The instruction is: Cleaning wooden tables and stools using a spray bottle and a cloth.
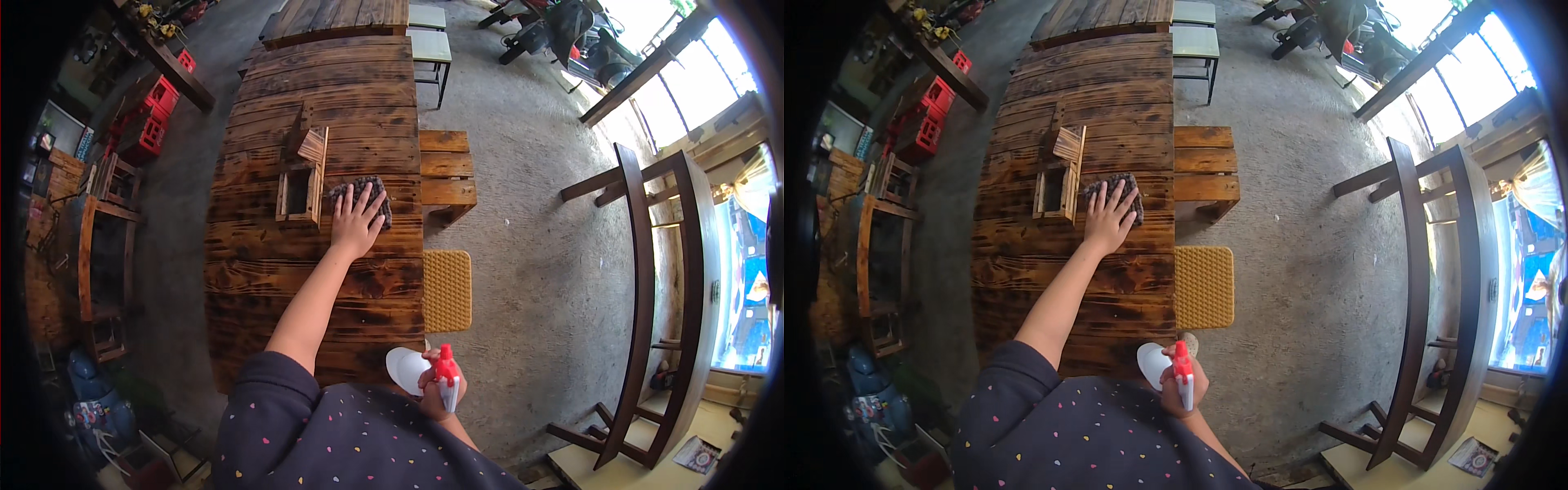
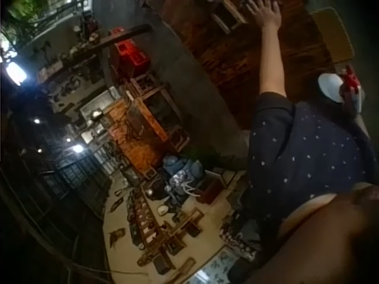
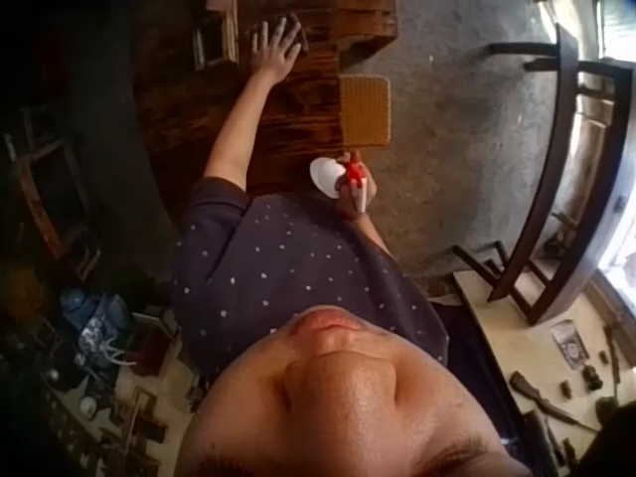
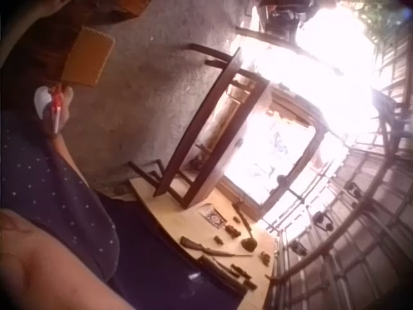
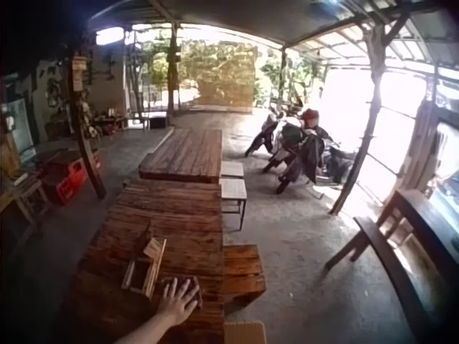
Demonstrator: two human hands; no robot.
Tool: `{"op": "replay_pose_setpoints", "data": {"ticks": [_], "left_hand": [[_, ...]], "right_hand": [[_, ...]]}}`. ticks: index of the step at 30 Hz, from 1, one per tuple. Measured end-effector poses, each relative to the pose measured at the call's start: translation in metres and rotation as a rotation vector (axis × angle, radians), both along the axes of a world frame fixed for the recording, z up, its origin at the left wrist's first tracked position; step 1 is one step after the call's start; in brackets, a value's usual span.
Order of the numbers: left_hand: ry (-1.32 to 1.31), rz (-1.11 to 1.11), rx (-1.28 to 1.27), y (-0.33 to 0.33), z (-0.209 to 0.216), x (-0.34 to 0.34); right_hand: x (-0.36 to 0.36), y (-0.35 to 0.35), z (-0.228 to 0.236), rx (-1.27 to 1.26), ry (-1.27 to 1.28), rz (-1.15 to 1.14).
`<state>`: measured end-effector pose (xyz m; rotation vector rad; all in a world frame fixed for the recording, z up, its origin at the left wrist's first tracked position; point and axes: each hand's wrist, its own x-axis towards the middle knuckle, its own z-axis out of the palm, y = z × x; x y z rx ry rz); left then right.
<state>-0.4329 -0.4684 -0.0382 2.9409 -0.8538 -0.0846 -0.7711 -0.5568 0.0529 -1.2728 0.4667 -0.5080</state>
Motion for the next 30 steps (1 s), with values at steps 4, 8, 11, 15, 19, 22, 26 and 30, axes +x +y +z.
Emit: {"op": "replay_pose_setpoints", "data": {"ticks": [4,8,11,15,19,22,26,30], "left_hand": [[0.003,0.065,-0.008,-0.028,-0.002,0.044],[0.043,0.302,0.021,-0.07,-0.003,0.084],[-0.055,0.081,-0.046,-0.101,-0.015,0.087],[-0.059,-0.14,-0.088,-0.1,-0.019,0.093],[0.064,0.119,0.08,-0.079,-0.001,0.115],[-0.001,0.24,0.033,-0.046,-0.008,0.127],[-0.076,0.326,-0.002,-0.064,-0.019,0.119],[-0.009,0.51,0.008,-0.102,-0.015,0.116]], "right_hand": [[0.005,0.01,0.01,-0.066,0.058,-0.042],[-0.001,0.013,0.0,-0.018,0.137,-0.058],[0.002,0.012,-0.014,-0.05,0.101,-0.09],[0.003,0.005,-0.017,0.223,0.19,-0.127],[0.01,-0.005,-0.009,0.294,0.113,-0.16],[0.009,-0.007,-0.008,0.372,0.094,-0.189],[0.007,-0.005,-0.021,0.287,0.075,-0.194],[0.013,-0.007,0.002,0.265,0.038,-0.141]]}}
